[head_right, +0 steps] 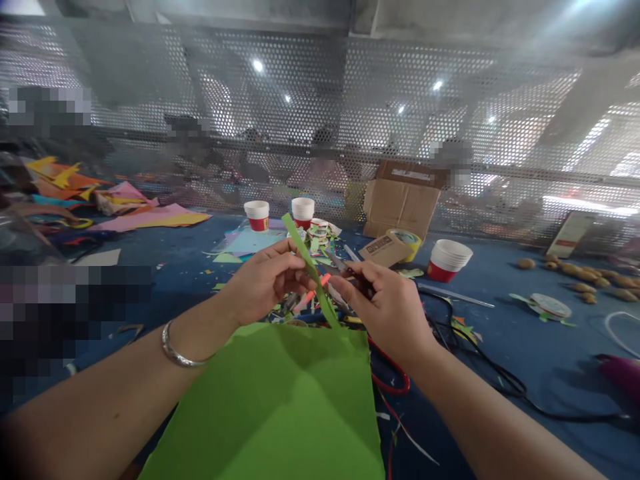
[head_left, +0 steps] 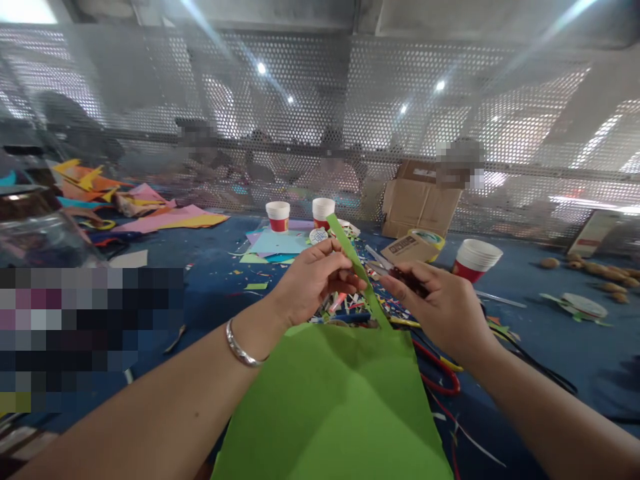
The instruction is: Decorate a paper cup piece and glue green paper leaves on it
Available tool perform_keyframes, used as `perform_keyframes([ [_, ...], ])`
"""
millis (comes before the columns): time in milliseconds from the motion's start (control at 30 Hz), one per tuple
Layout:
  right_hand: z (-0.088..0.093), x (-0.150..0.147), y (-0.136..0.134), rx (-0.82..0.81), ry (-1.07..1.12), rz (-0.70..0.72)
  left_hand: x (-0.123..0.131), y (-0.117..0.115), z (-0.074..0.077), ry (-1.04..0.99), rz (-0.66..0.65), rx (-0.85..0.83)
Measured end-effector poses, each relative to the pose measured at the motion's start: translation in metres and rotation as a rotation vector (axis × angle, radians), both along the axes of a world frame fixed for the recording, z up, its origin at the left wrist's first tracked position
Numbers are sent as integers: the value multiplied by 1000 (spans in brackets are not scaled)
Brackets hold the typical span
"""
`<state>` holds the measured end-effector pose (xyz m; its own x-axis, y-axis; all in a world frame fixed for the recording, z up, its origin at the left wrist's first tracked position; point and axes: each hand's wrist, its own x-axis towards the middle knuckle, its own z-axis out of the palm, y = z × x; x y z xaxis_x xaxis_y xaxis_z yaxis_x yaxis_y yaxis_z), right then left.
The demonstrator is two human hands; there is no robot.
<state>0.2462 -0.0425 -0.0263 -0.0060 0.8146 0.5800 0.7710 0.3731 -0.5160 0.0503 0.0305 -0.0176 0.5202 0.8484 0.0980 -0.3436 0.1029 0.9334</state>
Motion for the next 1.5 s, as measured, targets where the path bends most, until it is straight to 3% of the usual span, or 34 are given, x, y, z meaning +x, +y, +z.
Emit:
perform_keyframes([
  [200,-1,-1,-2,130,-114,21,0,2,-4,-71,-19,-44],
  [500,-3,-1,-4,201,-123,-30,0,2,-2,-101,14,-66],
  [1033,-2,-4,-6,219,-158,-10,0,8,-7,-163,-17,-119],
  [1500,-5,-4,-5,233,-193,-2,2,8,2,-203,91,-206],
])
